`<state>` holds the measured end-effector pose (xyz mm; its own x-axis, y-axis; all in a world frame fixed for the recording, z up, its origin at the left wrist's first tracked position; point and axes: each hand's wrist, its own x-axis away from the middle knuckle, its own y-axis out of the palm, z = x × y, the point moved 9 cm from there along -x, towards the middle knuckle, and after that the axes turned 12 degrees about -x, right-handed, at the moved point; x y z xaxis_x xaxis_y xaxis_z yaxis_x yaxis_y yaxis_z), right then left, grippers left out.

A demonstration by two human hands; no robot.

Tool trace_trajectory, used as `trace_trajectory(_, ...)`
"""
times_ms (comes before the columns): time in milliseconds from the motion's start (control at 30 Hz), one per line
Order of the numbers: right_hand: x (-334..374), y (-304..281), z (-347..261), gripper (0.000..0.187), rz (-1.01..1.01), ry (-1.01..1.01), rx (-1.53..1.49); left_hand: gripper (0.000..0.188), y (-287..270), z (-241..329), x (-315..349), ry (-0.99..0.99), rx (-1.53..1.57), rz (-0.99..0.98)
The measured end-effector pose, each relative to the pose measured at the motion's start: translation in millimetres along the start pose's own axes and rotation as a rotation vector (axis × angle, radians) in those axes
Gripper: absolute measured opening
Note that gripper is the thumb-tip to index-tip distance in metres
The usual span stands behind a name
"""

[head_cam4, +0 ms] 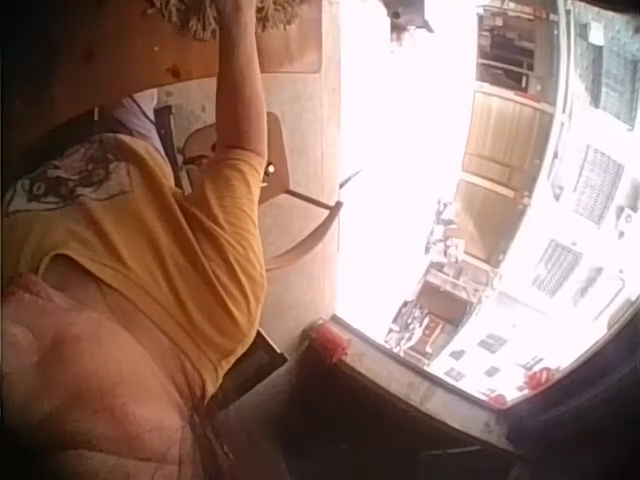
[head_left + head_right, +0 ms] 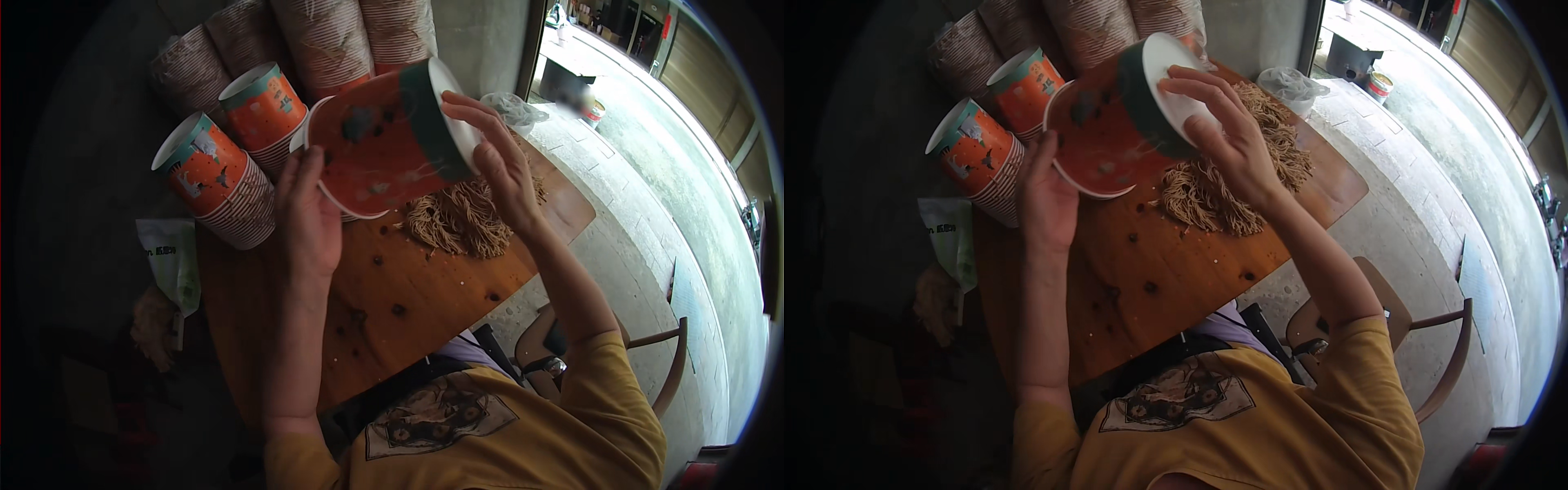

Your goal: Tying stacks of paper bowls together using string for packaging.

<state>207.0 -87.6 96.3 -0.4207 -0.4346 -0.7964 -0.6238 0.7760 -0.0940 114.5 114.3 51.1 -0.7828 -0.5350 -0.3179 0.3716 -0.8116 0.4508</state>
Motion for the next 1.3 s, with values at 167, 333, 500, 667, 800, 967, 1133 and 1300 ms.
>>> trace_trajectory(167, 17.5, -29.9, 63.1, 0.023, -0.215, 0.231, 0.406, 0.016, -30.5, 53.6, 39.9, 0.114, -0.444, 0.125)
trace_trajectory(333, 52.8, 3.9, 98.4, 0.014, -0.43, 0.094, 0.789, 0.01, -40.9, 63.6, 80.7, 0.17, -1.036, 0.039)
trace_trajectory(500, 66.8, 13.3, 133.7, 0.014, -0.426, 0.144, 0.85, 0.015, -29.8, 63.1, 95.7, 0.207, -1.491, 0.036)
trace_trajectory(667, 56.9, 28.1, 98.8, 0.018, -0.267, 0.348, 0.46, 0.023, -41.8, 51.2, 99.5, 0.17, -1.519, -0.019)
trace_trajectory(800, 71.3, 66.3, 74.4, 0.012, -0.245, 0.777, -0.103, 0.038, -27.8, 47.7, 100.6, 0.253, -1.451, -0.119)
trace_trajectory(967, 64.6, 103.7, 24.8, 0.017, -0.14, 0.814, -0.712, 0.048, -19.6, 35.3, 101.4, 0.003, -1.396, -0.111)
trace_trajectory(1133, 60.1, 109.2, 18.7, 0.019, -0.031, 0.802, -1.043, 0.054, -8.8, 33.1, 99.2, 0.037, -1.388, -0.199)
trace_trajectory(1300, 69.0, 100.6, 36.7, 0.019, 0.059, 0.795, -1.086, 0.054, -1.8, 22.0, 93.1, -0.037, -1.323, -0.247)
